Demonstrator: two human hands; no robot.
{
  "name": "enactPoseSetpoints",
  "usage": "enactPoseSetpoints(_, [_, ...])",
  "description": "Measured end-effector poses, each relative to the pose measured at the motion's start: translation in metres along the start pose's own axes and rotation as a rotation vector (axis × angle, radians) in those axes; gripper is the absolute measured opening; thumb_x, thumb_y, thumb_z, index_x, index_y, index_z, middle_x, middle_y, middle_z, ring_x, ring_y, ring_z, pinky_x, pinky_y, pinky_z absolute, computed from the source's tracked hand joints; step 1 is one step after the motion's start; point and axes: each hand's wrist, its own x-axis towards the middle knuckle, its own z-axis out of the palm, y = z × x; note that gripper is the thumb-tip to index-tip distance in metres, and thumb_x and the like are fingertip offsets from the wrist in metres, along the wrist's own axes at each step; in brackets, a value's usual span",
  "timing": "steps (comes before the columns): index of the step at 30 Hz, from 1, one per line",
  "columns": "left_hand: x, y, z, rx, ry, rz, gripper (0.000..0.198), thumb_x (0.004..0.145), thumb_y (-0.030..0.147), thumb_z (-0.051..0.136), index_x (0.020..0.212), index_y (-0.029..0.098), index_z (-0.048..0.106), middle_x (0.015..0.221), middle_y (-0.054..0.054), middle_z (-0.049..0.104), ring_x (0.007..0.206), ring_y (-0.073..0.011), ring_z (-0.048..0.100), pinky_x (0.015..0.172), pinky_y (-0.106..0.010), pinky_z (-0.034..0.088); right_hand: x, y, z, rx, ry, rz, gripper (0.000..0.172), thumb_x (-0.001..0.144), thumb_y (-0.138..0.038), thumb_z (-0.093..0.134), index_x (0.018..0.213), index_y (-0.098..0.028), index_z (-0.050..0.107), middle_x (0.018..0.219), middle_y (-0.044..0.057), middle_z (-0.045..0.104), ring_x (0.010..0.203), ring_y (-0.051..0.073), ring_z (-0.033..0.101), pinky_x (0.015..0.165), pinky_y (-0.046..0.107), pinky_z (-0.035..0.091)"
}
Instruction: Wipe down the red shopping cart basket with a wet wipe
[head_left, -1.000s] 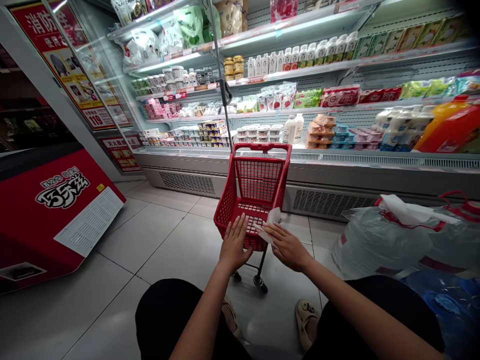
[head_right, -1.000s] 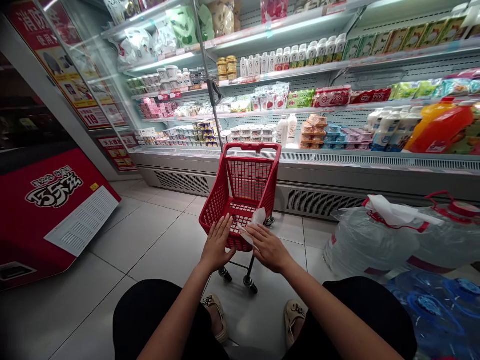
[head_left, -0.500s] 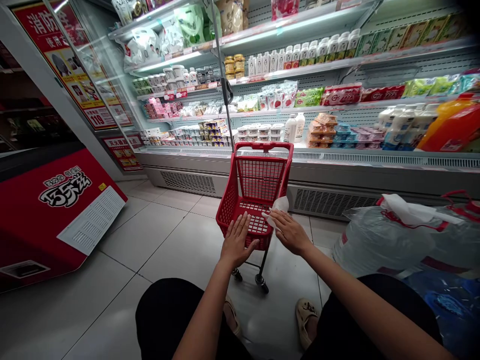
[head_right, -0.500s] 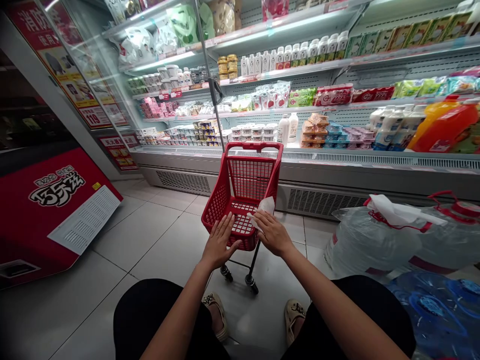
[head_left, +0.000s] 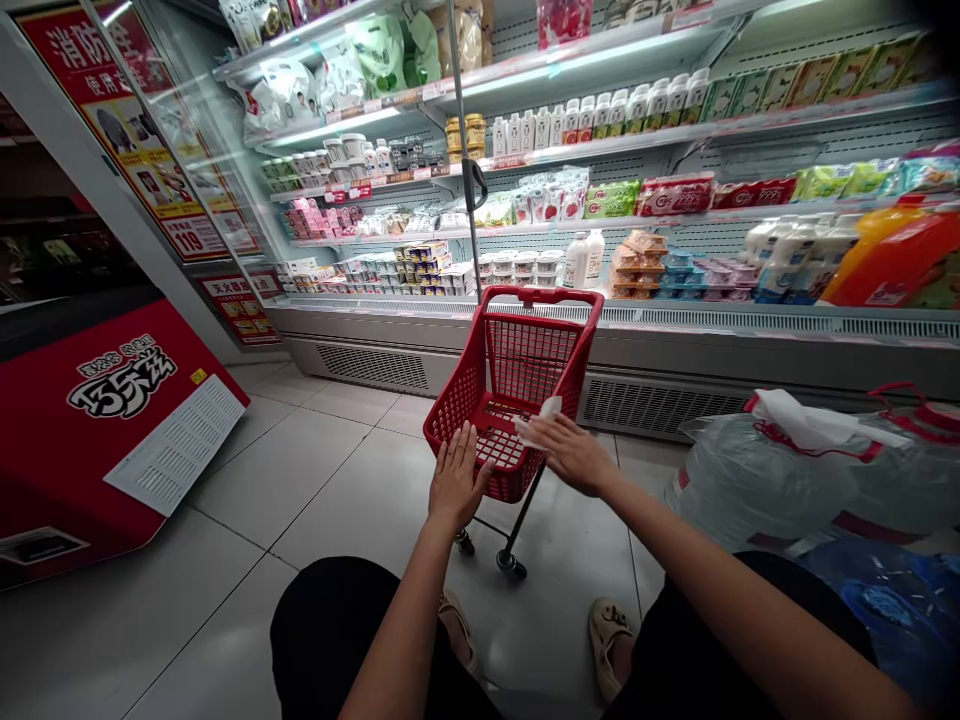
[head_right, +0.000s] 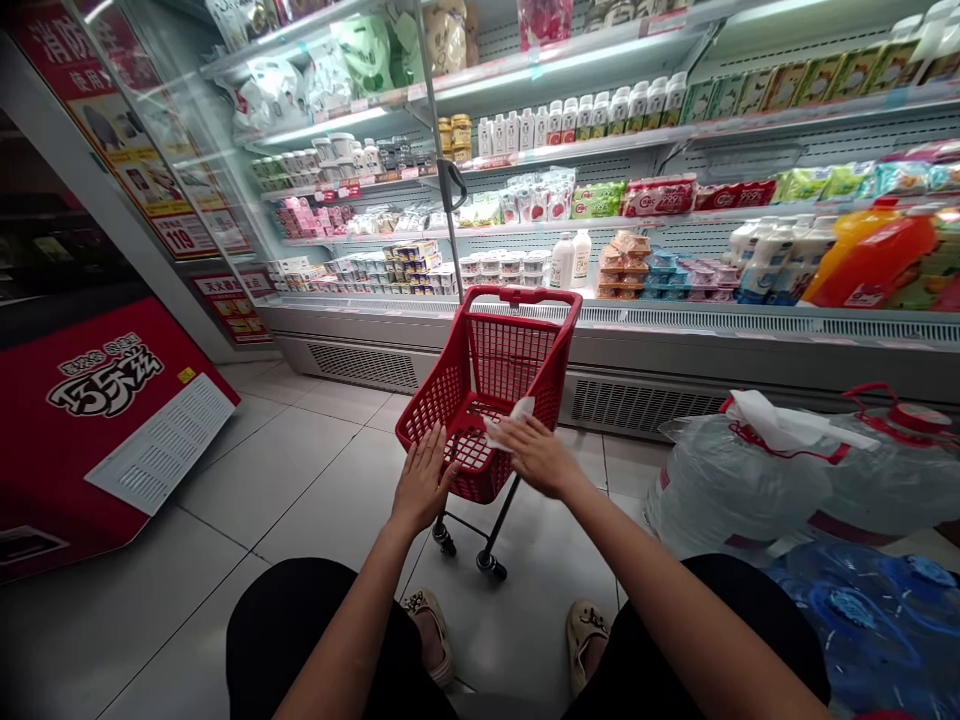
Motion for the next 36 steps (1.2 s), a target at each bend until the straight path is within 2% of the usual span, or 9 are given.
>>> enactPoseSetpoints(3, [0.001, -0.003, -0.002, -0.018, -0.022, -0.012, 0.069, 0.109, 0.055, 0.025, 0.168, 0.026, 0.004, 0.174, -0.006, 0.021, 0.160, -0.0222, 0.021, 0.130, -0.050, 0.020, 0.007, 0.023, 0.005, -0.038, 0.023, 0.112, 0.061, 0.101, -0.021, 0.038, 0.161, -0.026, 0.036, 0.160, 0.004, 0.049, 0.150, 0.020, 0.042, 0.128, 0.051, 0.025])
enactPoseSetpoints(5, [0.003, -0.006, -0.004, -0.024, -0.030, -0.025, 0.069, 0.109, 0.056, 0.023, 0.168, 0.025, 0.006, 0.174, -0.006, 0.021, 0.160, -0.0219, 0.020, 0.131, -0.049, 0.020, 0.007, 0.020, 0.011, -0.043, 0.037, 0.134, 0.059, 0.101, -0.022, 0.038, 0.161, -0.022, 0.038, 0.160, 0.007, 0.049, 0.151, 0.022, 0.040, 0.128, 0.050, 0.027])
enactPoseSetpoints(11, [0.004, 0.001, -0.001, -0.006, 0.001, -0.142, 0.083, 0.105, 0.062, 0.034, 0.167, 0.013, 0.009, 0.174, -0.016, 0.014, 0.161, -0.0300, 0.014, 0.130, -0.054, 0.018, 0.005, -0.033, 0.020, -0.018, 0.090, 0.135, 0.070, 0.095, -0.017, 0.044, 0.163, -0.016, 0.031, 0.169, 0.010, 0.034, 0.158, 0.025, 0.023, 0.129, 0.050, 0.027])
enactPoseSetpoints(18, [-0.020, 0.026, 0.004, 0.001, 0.071, 0.013, 0.073, 0.107, 0.044, 0.039, 0.167, 0.012, 0.011, 0.173, -0.019, 0.015, 0.161, -0.0296, 0.013, 0.128, -0.055, 0.024, 0.009, -0.078, 0.006, 0.067, 0.042, -0.069, 0.080, 0.089, -0.014, 0.044, 0.166, -0.019, 0.022, 0.169, 0.006, 0.035, 0.158, 0.022, 0.023, 0.130, 0.048, 0.023])
enactPoseSetpoints(21, [-0.030, 0.019, -0.004, -0.009, 0.043, 0.078, 0.061, 0.110, 0.037, 0.031, 0.166, 0.017, 0.018, 0.173, -0.015, 0.020, 0.161, -0.0258, 0.015, 0.128, -0.052, 0.026, 0.006, -0.061, 0.004, 0.043, 0.020, -0.109, 0.079, 0.090, -0.016, 0.046, 0.166, -0.022, 0.026, 0.167, 0.004, 0.039, 0.156, 0.021, 0.029, 0.131, 0.049, 0.018])
enactPoseSetpoints(24, [-0.037, 0.010, -0.013, -0.008, 0.015, 0.103, 0.057, 0.111, 0.036, 0.030, 0.165, 0.019, 0.023, 0.173, -0.013, 0.019, 0.161, -0.0248, 0.016, 0.129, -0.051, 0.026, 0.005, -0.024, 0.002, -0.031, 0.043, -0.029, 0.076, 0.091, -0.015, 0.046, 0.165, -0.025, 0.029, 0.163, 0.004, 0.045, 0.152, 0.021, 0.038, 0.131, 0.050, 0.018])
enactPoseSetpoints(28, [-0.039, -0.001, -0.024, -0.013, 0.002, 0.106, 0.061, 0.111, 0.037, 0.032, 0.168, 0.026, 0.011, 0.174, -0.010, 0.018, 0.161, -0.0233, 0.018, 0.128, -0.050, 0.028, 0.007, 0.005, 0.000, -0.103, 0.075, 0.074, 0.068, 0.095, -0.016, 0.043, 0.162, -0.025, 0.036, 0.161, 0.004, 0.048, 0.149, 0.021, 0.041, 0.130, 0.050, 0.019])
enactPoseSetpoints(32, [-0.033, -0.008, -0.026, -0.023, 0.013, 0.067, 0.069, 0.110, 0.038, 0.034, 0.168, 0.023, -0.001, 0.173, -0.013, 0.021, 0.160, -0.0251, 0.021, 0.128, -0.052, 0.028, 0.012, -0.029, 0.008, -0.086, 0.096, 0.132, 0.064, 0.095, -0.019, 0.044, 0.159, -0.015, 0.040, 0.164, 0.010, 0.044, 0.154, 0.025, 0.033, 0.129, 0.048, 0.023])
enactPoseSetpoints(36, [-0.026, 0.005, -0.016, -0.004, 0.078, -0.004, 0.075, 0.106, 0.025, 0.036, 0.167, 0.013, -0.006, 0.172, -0.019, 0.023, 0.160, -0.0286, 0.020, 0.127, -0.053, 0.030, 0.019, -0.081, 0.014, -0.016, 0.077, 0.060, 0.075, 0.090, -0.017, 0.046, 0.163, -0.015, 0.032, 0.168, 0.007, 0.036, 0.158, 0.023, 0.025, 0.130, 0.046, 0.023])
